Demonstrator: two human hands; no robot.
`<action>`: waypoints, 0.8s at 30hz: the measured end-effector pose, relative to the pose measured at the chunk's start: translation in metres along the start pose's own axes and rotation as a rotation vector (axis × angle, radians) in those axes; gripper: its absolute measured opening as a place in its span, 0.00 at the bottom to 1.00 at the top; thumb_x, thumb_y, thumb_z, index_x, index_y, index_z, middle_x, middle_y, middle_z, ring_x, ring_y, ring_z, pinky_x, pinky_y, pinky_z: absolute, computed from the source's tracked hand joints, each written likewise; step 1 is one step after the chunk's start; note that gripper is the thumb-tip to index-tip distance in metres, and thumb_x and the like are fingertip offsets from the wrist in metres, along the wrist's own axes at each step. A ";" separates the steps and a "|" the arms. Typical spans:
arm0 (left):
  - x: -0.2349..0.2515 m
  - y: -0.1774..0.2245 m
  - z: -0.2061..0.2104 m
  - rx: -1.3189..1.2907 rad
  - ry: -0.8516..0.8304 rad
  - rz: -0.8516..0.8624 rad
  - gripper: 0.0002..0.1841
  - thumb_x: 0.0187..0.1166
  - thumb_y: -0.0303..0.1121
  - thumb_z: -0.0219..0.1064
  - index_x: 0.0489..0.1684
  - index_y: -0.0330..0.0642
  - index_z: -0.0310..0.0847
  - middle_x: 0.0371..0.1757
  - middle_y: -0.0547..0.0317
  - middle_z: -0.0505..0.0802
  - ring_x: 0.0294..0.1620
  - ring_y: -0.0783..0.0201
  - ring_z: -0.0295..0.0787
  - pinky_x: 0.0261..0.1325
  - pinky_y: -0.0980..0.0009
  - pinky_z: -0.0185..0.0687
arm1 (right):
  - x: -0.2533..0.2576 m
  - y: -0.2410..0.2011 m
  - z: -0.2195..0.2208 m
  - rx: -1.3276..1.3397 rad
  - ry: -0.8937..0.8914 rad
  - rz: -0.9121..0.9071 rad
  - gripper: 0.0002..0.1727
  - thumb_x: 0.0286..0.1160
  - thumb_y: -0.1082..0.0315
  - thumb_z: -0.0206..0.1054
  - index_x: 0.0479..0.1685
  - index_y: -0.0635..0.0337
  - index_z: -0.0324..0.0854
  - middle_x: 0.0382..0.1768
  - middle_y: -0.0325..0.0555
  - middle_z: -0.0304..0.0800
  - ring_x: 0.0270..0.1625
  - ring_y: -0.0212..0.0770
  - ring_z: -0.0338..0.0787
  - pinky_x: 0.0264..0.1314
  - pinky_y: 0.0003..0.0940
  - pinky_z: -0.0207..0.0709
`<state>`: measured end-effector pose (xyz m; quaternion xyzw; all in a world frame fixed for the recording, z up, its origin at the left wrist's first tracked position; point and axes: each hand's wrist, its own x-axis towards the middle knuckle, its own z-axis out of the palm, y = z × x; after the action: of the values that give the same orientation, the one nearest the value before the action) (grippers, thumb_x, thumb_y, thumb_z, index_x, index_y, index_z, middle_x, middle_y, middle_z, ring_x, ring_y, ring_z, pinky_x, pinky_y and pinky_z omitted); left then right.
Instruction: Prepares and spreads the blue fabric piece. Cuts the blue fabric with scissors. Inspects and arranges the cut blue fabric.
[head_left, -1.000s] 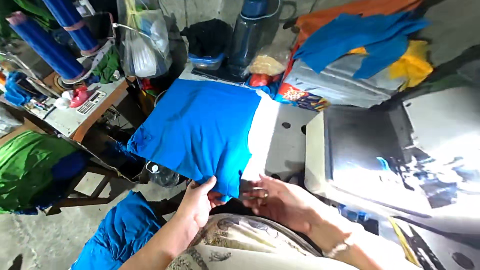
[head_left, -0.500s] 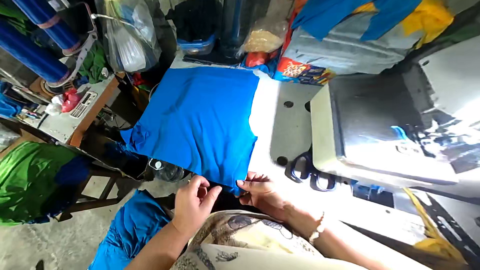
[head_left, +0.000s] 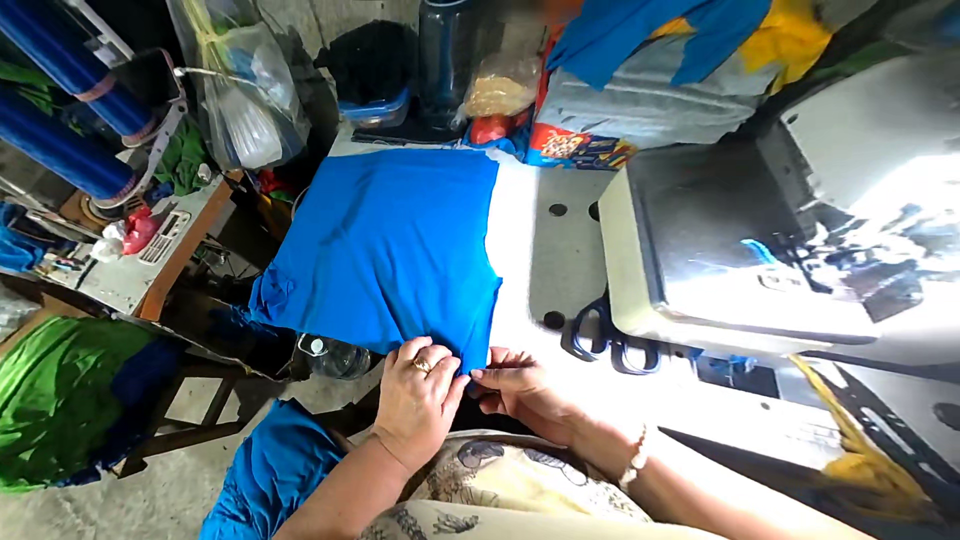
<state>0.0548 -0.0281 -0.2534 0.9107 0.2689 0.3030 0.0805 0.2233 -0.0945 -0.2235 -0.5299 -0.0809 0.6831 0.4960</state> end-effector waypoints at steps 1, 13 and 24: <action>0.001 0.000 0.000 0.008 -0.002 0.011 0.11 0.79 0.38 0.65 0.36 0.46 0.95 0.47 0.61 0.96 0.62 0.54 0.89 0.58 0.56 0.86 | 0.000 -0.001 0.000 -0.004 -0.001 0.009 0.11 0.81 0.84 0.57 0.33 0.63 0.79 0.28 0.45 0.89 0.27 0.35 0.89 0.29 0.25 0.83; 0.042 0.012 -0.031 -0.061 -0.093 0.067 0.10 0.80 0.33 0.63 0.34 0.45 0.91 0.41 0.60 0.93 0.54 0.58 0.90 0.54 0.61 0.85 | 0.003 0.001 0.002 -0.067 0.050 0.054 0.10 0.83 0.81 0.59 0.33 0.61 0.77 0.22 0.42 0.87 0.22 0.33 0.88 0.26 0.24 0.83; 0.027 0.003 -0.024 -0.314 -0.295 -0.037 0.14 0.70 0.38 0.77 0.49 0.42 0.92 0.53 0.58 0.95 0.66 0.56 0.87 0.69 0.53 0.81 | 0.002 0.008 -0.008 -0.046 -0.042 -0.094 0.16 0.80 0.83 0.52 0.24 0.59 0.75 0.19 0.41 0.89 0.21 0.30 0.88 0.25 0.22 0.82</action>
<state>0.0605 -0.0167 -0.2195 0.9163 0.2202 0.2031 0.2657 0.2248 -0.1005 -0.2336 -0.5224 -0.1317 0.6680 0.5134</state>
